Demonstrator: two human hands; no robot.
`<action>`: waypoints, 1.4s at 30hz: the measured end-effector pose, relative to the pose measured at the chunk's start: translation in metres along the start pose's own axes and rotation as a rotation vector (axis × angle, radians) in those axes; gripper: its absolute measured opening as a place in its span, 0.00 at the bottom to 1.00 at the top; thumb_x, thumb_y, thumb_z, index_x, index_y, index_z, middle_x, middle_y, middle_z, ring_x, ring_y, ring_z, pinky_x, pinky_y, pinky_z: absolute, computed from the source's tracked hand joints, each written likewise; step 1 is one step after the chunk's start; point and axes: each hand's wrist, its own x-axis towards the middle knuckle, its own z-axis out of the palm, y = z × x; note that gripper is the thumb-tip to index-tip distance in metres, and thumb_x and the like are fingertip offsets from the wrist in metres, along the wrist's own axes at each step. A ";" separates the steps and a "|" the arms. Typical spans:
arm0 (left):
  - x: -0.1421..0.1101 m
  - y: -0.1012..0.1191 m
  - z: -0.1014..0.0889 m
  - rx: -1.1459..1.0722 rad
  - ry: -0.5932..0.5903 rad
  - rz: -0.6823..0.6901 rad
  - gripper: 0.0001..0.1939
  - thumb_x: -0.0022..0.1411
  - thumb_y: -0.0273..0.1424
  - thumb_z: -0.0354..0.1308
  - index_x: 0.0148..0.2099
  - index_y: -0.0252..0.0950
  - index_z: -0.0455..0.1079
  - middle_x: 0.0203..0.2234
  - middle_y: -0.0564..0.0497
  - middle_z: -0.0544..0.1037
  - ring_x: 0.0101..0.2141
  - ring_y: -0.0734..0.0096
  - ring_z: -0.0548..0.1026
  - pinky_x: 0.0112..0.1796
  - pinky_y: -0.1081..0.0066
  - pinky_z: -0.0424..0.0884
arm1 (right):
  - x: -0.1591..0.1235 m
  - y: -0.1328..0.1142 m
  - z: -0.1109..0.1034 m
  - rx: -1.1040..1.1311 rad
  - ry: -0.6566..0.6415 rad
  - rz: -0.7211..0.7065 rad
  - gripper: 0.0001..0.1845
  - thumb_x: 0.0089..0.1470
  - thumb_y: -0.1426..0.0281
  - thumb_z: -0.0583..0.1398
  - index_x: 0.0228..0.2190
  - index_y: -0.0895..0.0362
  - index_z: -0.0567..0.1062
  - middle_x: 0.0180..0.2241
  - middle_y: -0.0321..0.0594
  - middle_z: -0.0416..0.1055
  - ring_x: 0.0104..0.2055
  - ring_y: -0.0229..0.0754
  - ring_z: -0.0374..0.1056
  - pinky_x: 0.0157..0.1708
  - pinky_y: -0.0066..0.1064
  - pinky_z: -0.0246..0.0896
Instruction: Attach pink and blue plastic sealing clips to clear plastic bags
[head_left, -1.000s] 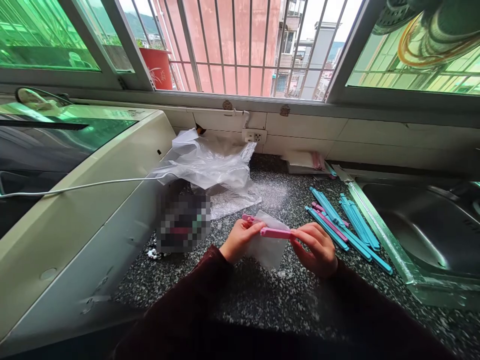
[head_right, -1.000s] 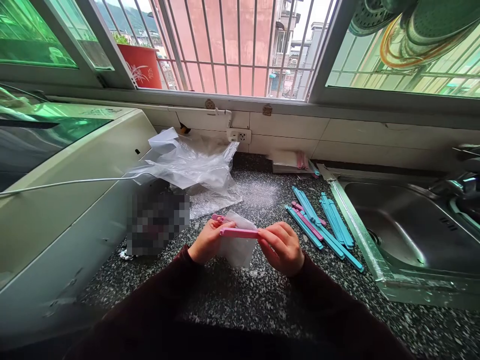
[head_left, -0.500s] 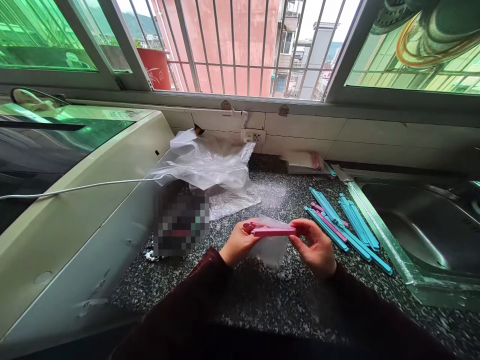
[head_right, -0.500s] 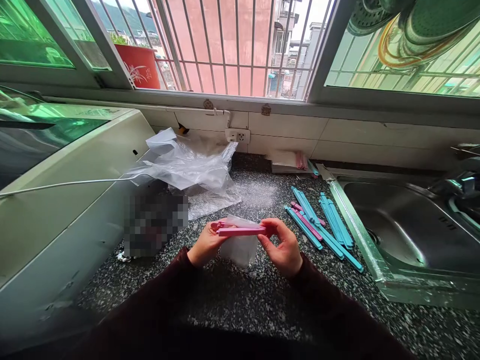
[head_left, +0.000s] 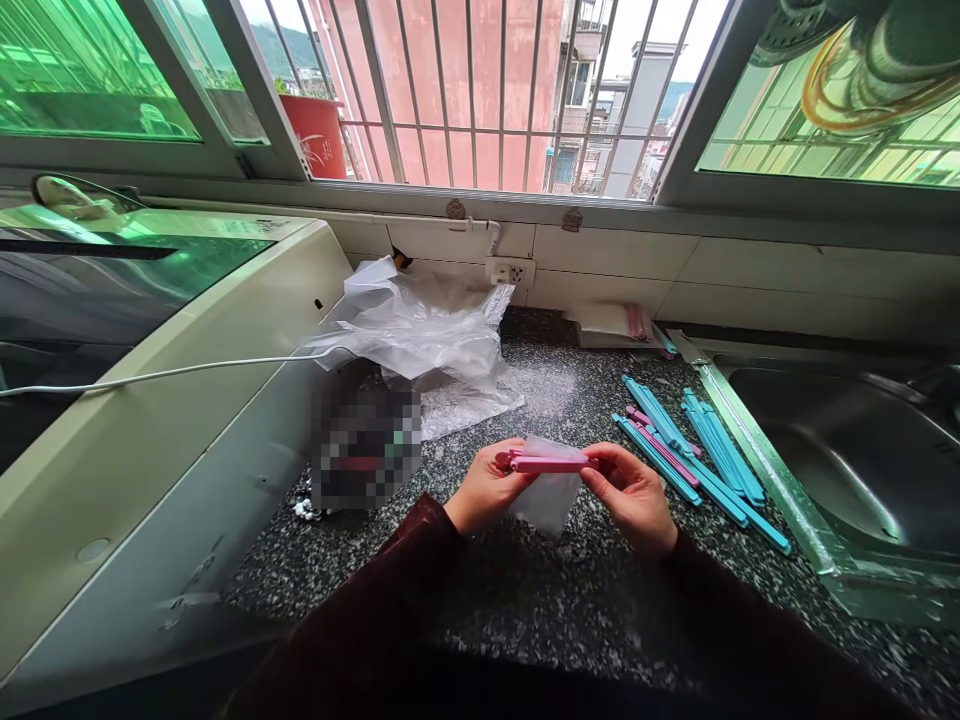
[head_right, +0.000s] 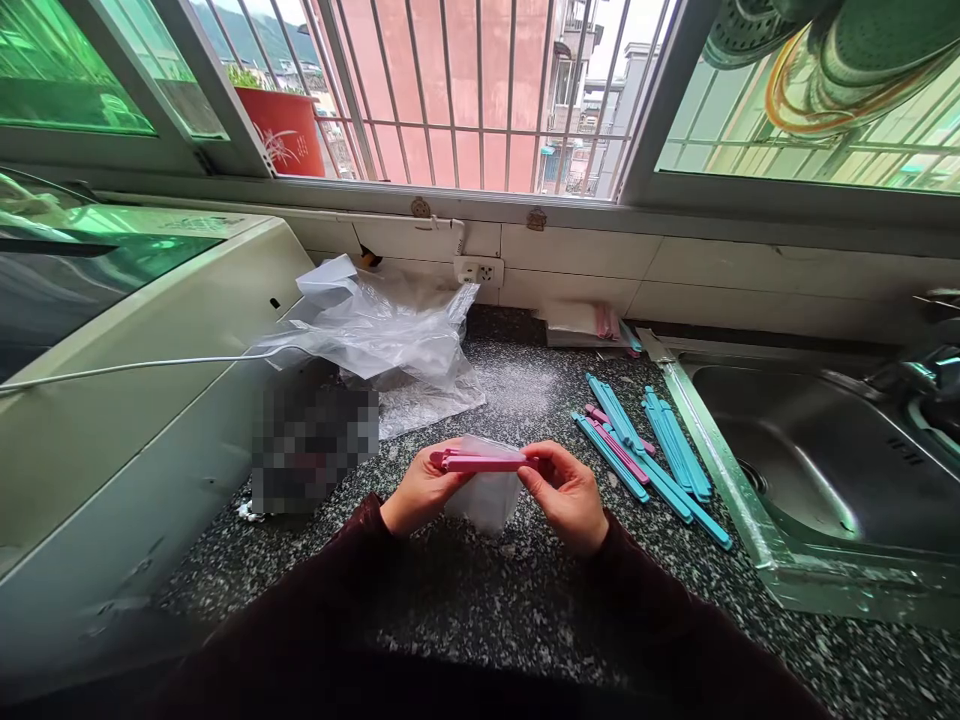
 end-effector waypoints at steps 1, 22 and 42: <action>0.000 -0.001 0.000 0.011 0.000 0.004 0.24 0.49 0.50 0.57 0.25 0.31 0.72 0.22 0.47 0.70 0.29 0.66 0.69 0.32 0.70 0.64 | 0.000 -0.001 0.001 0.006 0.004 0.001 0.08 0.48 0.66 0.62 0.32 0.54 0.73 0.25 0.35 0.68 0.25 0.34 0.63 0.22 0.24 0.61; -0.001 -0.003 -0.002 -0.034 -0.009 -0.024 0.21 0.51 0.45 0.57 0.35 0.29 0.72 0.29 0.46 0.74 0.32 0.66 0.69 0.35 0.69 0.65 | -0.002 -0.004 0.003 0.033 0.118 0.082 0.12 0.44 0.62 0.64 0.30 0.55 0.72 0.24 0.35 0.69 0.23 0.34 0.64 0.23 0.27 0.64; 0.009 0.003 -0.009 -0.738 0.367 -0.257 0.13 0.40 0.35 0.67 0.23 0.31 0.69 0.17 0.56 0.69 0.21 0.80 0.65 0.25 0.79 0.59 | -0.003 0.000 0.001 -0.028 0.058 0.112 0.18 0.43 0.60 0.64 0.36 0.55 0.71 0.28 0.37 0.71 0.29 0.37 0.69 0.32 0.30 0.68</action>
